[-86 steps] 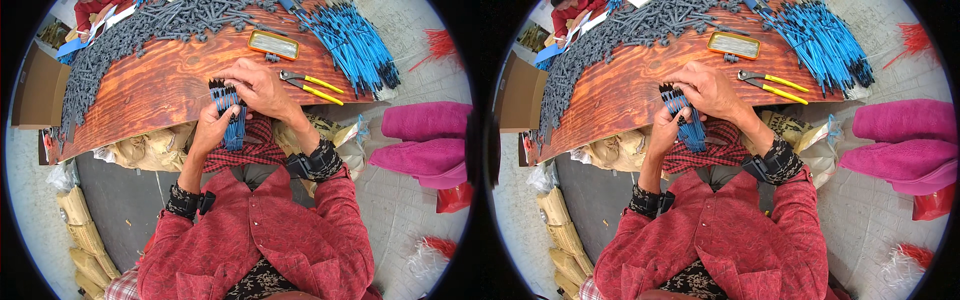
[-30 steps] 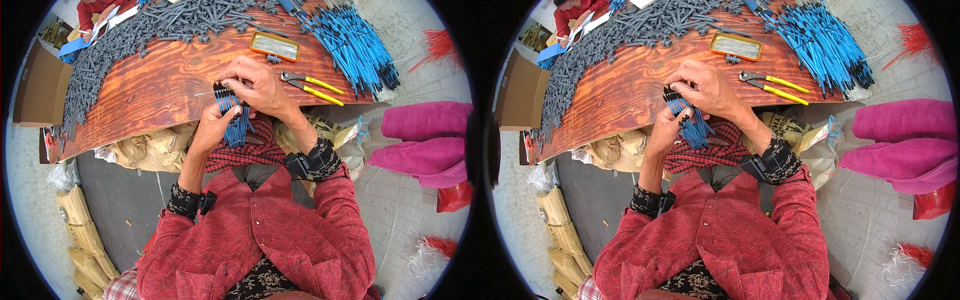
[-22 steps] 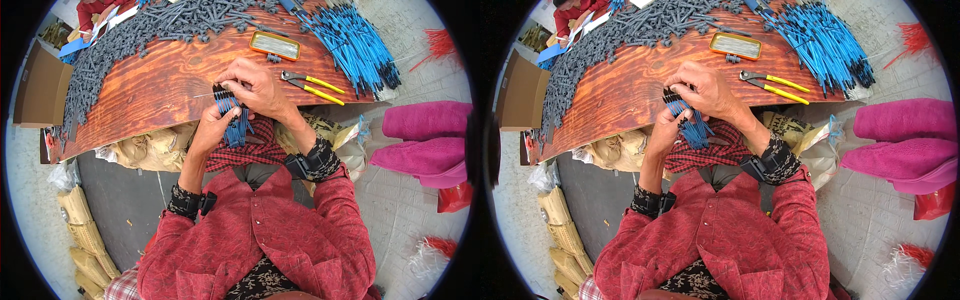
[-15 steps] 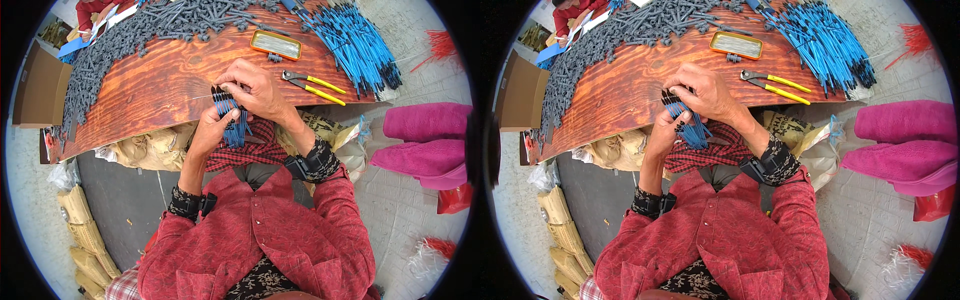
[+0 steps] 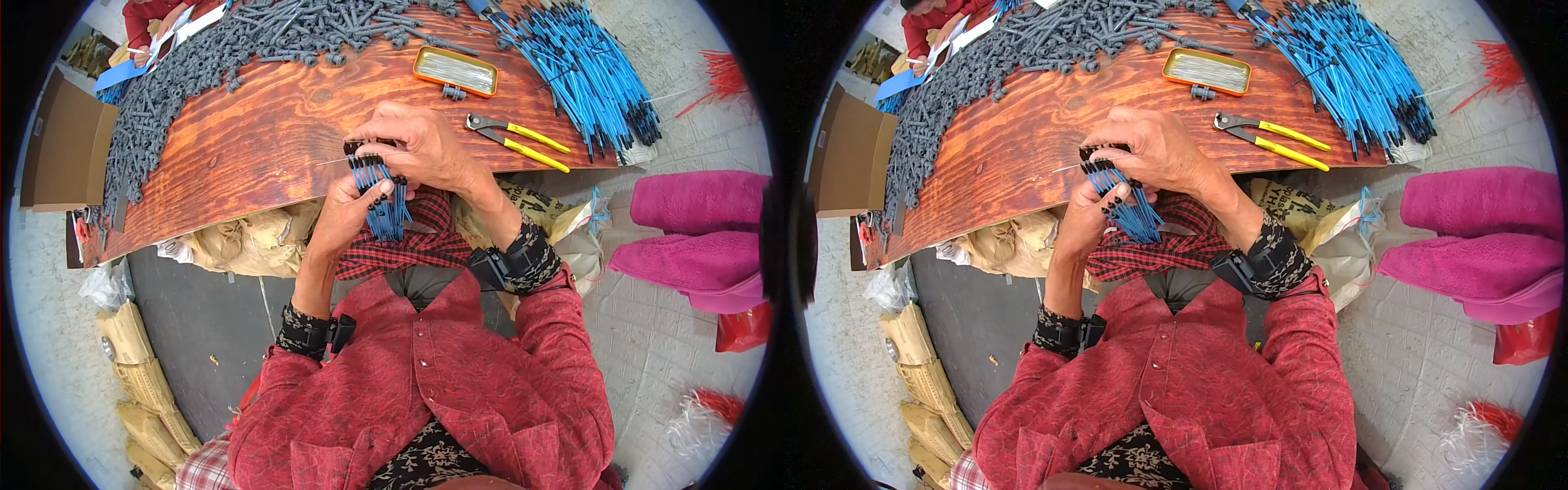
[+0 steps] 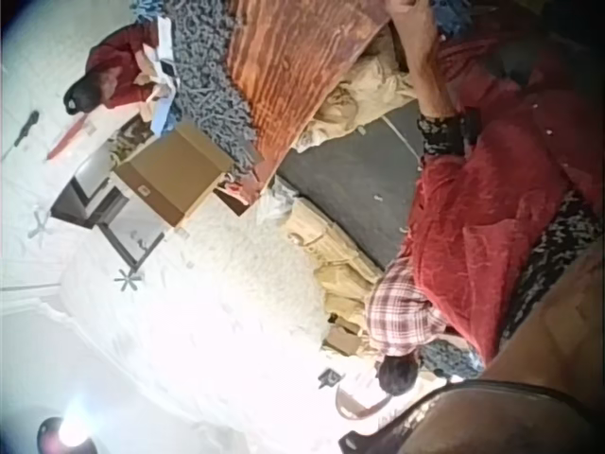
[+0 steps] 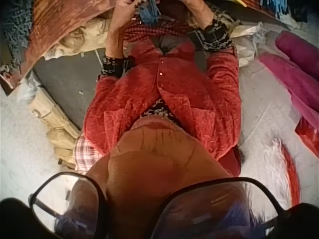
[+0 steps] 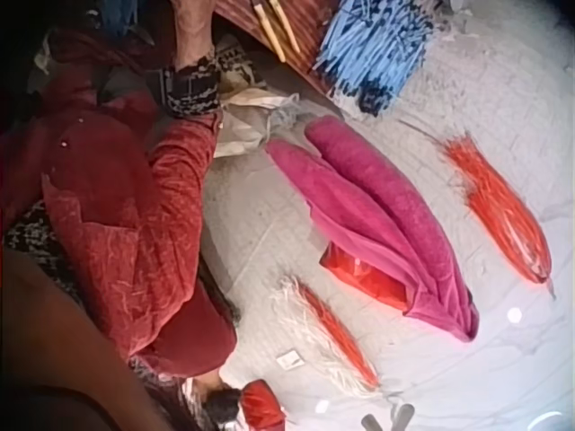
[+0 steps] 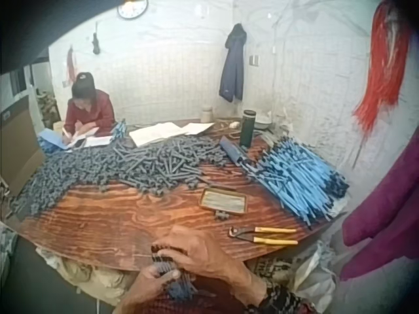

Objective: Assembling blue ribbon cables into a plastic guide or connector.

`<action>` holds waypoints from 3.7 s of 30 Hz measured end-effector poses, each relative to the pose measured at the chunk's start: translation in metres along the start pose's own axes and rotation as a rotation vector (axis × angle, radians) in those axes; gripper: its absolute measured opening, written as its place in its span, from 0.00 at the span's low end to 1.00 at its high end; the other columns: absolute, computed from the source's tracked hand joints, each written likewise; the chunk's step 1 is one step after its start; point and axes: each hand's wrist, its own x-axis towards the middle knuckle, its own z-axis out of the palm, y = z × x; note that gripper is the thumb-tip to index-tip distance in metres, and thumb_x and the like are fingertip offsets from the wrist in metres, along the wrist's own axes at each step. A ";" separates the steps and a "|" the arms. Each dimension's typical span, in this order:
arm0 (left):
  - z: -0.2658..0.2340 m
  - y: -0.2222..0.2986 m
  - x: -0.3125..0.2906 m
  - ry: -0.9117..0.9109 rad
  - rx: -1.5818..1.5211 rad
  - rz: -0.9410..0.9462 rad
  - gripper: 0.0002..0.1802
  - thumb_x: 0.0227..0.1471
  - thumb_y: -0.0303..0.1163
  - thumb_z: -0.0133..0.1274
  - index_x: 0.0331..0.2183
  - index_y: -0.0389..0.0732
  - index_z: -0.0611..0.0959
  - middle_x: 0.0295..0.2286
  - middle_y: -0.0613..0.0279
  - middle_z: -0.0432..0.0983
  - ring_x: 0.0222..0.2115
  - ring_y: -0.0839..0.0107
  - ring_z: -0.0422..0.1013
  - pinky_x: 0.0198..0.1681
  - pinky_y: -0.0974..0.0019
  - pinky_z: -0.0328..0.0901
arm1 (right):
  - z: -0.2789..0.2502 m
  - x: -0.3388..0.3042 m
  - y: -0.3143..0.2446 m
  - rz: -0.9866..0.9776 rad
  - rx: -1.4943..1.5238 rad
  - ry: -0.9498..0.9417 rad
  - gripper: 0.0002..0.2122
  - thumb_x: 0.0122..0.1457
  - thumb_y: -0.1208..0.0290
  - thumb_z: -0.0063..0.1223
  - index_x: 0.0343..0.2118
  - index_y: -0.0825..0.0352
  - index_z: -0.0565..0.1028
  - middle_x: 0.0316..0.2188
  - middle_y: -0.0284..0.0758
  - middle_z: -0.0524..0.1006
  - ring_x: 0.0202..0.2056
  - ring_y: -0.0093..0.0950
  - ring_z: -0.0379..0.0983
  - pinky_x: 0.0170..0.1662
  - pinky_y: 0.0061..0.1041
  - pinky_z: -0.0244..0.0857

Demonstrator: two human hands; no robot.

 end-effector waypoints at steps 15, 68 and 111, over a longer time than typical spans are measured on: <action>0.002 -0.001 -0.001 0.021 -0.112 -0.008 0.16 0.61 0.34 0.56 0.46 0.34 0.81 0.38 0.51 0.82 0.41 0.59 0.81 0.43 0.60 0.78 | 0.000 0.002 -0.002 -0.006 0.069 0.094 0.07 0.54 0.74 0.62 0.36 0.66 0.84 0.28 0.35 0.80 0.30 0.29 0.77 0.32 0.27 0.69; -0.005 -0.009 0.005 0.031 -0.107 -0.025 0.18 0.60 0.31 0.56 0.50 0.34 0.78 0.41 0.41 0.81 0.41 0.52 0.80 0.40 0.51 0.79 | -0.011 -0.035 0.013 0.178 0.076 0.206 0.07 0.57 0.71 0.59 0.36 0.66 0.82 0.28 0.38 0.77 0.30 0.33 0.77 0.32 0.29 0.69; -0.035 0.016 -0.078 -0.081 0.488 0.080 0.10 0.54 0.36 0.63 0.34 0.39 0.84 0.56 0.48 0.69 0.54 0.58 0.70 0.56 0.53 0.67 | 0.069 -0.138 -0.036 0.535 0.849 -0.509 0.34 0.45 0.50 0.74 0.48 0.72 0.74 0.36 0.38 0.80 0.38 0.28 0.77 0.43 0.29 0.70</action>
